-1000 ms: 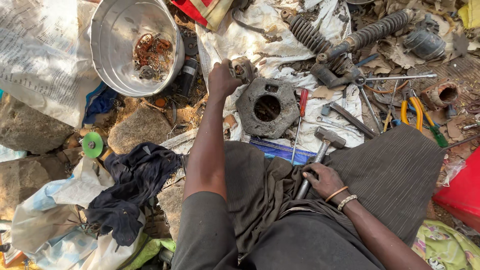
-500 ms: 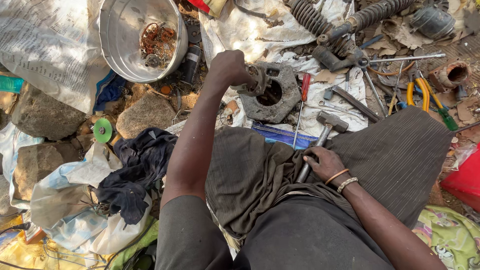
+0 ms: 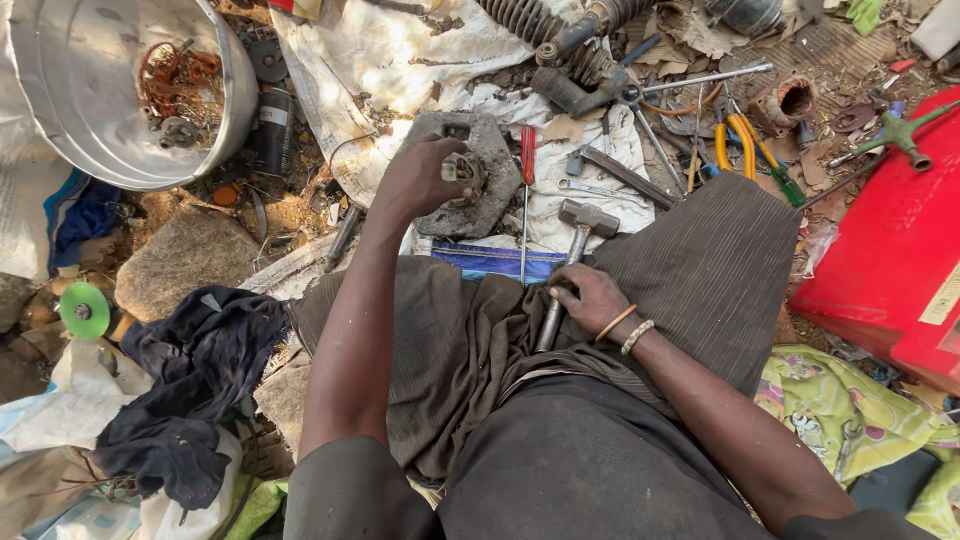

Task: The person is sitting on the ground and repairing a mechanical part, likely a brake assembly. They use a hammer and screwdriver to adjust and remove components from the part, which is placed on a stone. The person also picks up and places down other small parts during the process.

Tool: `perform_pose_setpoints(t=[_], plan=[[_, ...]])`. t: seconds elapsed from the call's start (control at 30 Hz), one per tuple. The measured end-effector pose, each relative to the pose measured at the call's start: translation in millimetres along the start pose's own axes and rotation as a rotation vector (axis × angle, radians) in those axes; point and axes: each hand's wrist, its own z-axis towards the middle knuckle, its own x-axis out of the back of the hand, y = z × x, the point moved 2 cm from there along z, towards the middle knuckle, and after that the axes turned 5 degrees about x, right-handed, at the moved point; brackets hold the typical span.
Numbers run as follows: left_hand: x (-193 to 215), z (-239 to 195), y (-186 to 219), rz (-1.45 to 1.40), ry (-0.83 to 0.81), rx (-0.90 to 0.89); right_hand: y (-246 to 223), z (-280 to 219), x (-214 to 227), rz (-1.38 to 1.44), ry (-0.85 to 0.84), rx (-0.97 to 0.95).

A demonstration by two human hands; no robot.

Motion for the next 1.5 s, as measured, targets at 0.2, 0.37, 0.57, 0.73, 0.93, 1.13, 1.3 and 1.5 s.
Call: perform_pose_setpoints(t=[0.2,0.37,0.57,0.73,0.93,1.13,1.3,1.5], plan=[[-73.3,-63.0,-40.5,-0.707,0.643,0.387,8.6,60.4,32.7,-0.187,-0.08,-0.255],[-107.5,-85.2,-46.7,-0.627,0.849,0.363,12.3,119.0,47.3,-0.288,0.075,-0.212],[-110.3,-81.5,-58.1,-0.506,0.861,0.33,11.0,144.5,8.9,-0.213,-0.154,-0.486],[-114.7,-78.1,-56.3,-0.457,0.854,0.384,15.8,130.5,-26.0,0.165,0.115,-0.452],[-112.6,-84.3,-56.6,-0.505,0.881,0.367,48.6,105.8,25.6,0.768,0.359,-0.418],[-111.6,-73.1,-53.4,-0.508,0.845,0.352,68.9,96.1,128.4,0.579,0.542,-0.351],[-111.2,-81.4,-54.7,-0.421,0.853,0.345,134.0,103.5,211.0,-0.34,0.343,-0.518],[-108.5,-79.7,-46.5,-0.385,0.888,0.299,207.3,127.3,179.8,-0.648,0.063,-0.521]])
